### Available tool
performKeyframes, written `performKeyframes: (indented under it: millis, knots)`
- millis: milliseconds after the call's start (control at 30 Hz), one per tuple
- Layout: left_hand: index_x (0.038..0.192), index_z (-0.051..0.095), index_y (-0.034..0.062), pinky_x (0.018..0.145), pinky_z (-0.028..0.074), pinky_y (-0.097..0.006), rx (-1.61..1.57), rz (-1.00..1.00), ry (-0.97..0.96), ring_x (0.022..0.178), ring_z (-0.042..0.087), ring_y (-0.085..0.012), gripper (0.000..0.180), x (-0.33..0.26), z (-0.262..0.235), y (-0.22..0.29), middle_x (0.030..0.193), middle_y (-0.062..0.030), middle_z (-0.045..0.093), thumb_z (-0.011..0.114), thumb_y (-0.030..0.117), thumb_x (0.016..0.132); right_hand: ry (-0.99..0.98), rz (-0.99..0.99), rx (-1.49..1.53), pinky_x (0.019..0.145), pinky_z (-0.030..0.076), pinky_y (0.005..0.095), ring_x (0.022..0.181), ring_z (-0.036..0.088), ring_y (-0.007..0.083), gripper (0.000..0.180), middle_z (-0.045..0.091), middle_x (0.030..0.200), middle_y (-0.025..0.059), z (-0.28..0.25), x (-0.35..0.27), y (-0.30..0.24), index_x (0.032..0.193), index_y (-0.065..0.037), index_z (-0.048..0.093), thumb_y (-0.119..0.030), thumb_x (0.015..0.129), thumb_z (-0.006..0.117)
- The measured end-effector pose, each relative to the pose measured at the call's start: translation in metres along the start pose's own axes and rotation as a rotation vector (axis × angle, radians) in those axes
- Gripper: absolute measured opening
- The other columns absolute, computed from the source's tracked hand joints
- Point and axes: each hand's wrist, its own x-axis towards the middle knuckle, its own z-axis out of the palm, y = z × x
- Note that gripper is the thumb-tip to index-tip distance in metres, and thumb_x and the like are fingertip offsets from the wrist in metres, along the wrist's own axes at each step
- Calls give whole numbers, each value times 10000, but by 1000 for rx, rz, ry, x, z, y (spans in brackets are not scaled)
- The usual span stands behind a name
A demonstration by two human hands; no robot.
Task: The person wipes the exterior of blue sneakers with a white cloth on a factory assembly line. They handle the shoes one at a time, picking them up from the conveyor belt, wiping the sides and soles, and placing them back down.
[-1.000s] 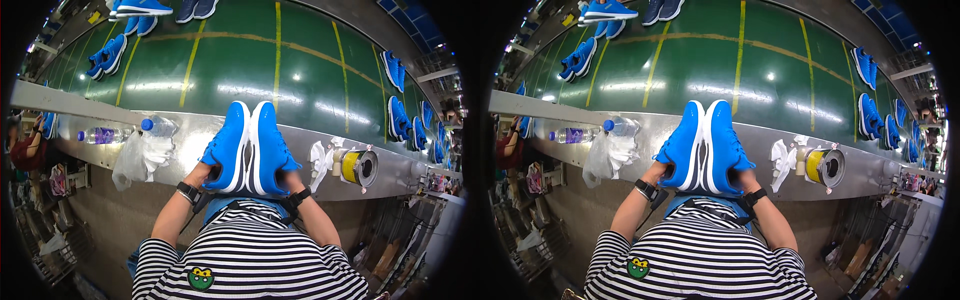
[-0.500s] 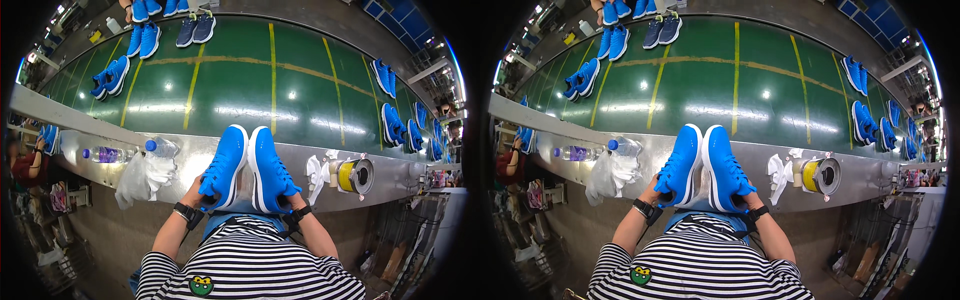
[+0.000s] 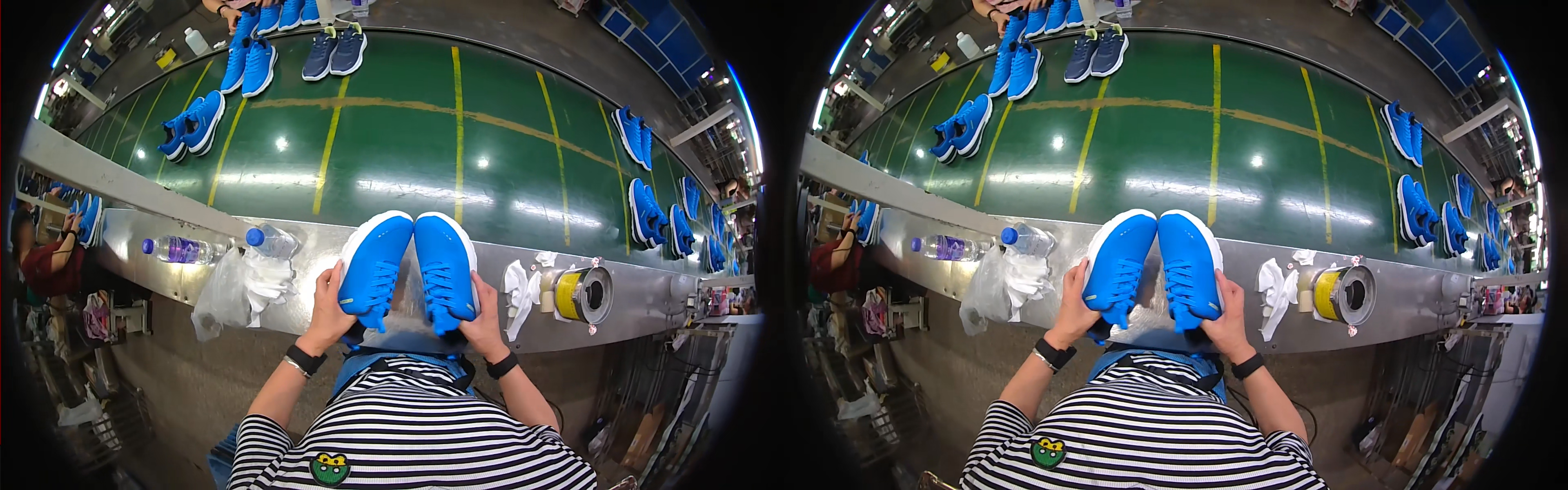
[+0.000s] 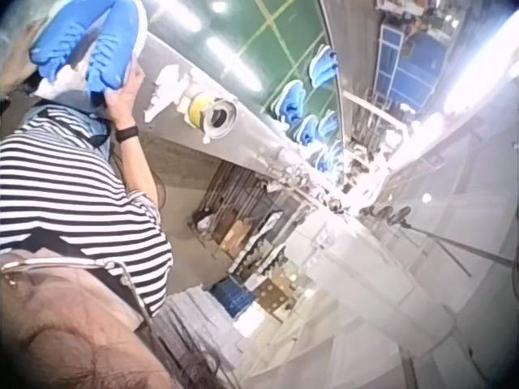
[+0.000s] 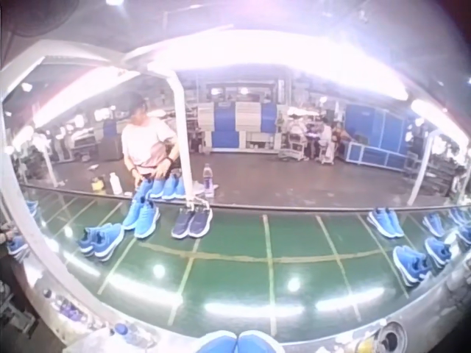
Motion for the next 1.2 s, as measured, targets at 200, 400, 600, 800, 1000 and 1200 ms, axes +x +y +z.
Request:
performKeyframes:
  millis: [200, 400, 600, 800, 1000, 1200]
  knots:
    - [1297, 246, -23, 863, 366, -439, 169, -57, -78, 1042, 399, -407, 930, -8, 32, 17, 1132, -246, 372, 765, 210, 561, -14, -8, -316, 910, 312, 425, 1045, 363, 369, 801, 360, 1136, 206, 33, -1, -13, 1271, -99, 389, -246, 575, 757]
    - [1265, 371, 40, 858, 400, -356, -174, -182, -138, 975, 495, -303, 537, 5, 28, -21, 1077, -187, 458, 589, 199, 801, 6, 11, 67, 880, 373, 371, 1011, 447, 275, 707, 443, 1081, 186, 25, 7, 10, 1273, -87, 385, -169, 654, 716]
    - [1223, 455, 35, 866, 401, -281, -388, -384, -220, 996, 526, -211, 438, 16, 33, -48, 1081, -162, 547, 496, 291, 870, -12, 359, 523, 810, 431, 273, 914, 532, 148, 439, 554, 1013, 95, 22, 12, 50, 1225, -47, 441, -160, 824, 579]
    - [1269, 376, -13, 925, 347, -257, -624, -497, -349, 1094, 456, -166, 530, 17, 31, -49, 1223, -136, 471, 445, 356, 895, -85, 386, 559, 847, 402, 265, 966, 517, 143, 383, 557, 1057, 103, 26, 17, 58, 1199, -35, 471, -212, 864, 525]
    - [1288, 348, -9, 951, 317, -258, -661, -485, -349, 1121, 431, -168, 541, 12, 39, -62, 1230, -133, 460, 432, 359, 900, -178, 413, 597, 892, 365, 257, 1021, 488, 143, 414, 534, 1128, 91, 29, 25, 52, 1205, -21, 464, -301, 901, 448]
    - [1292, 339, -12, 969, 292, -265, -634, -474, -383, 1148, 408, -182, 548, 14, 38, -61, 1250, -140, 442, 398, 374, 908, -286, 576, 975, 914, 344, 260, 1053, 464, 139, 489, 505, 1170, 85, 23, 29, 62, 1256, -22, 399, -367, 910, 412]
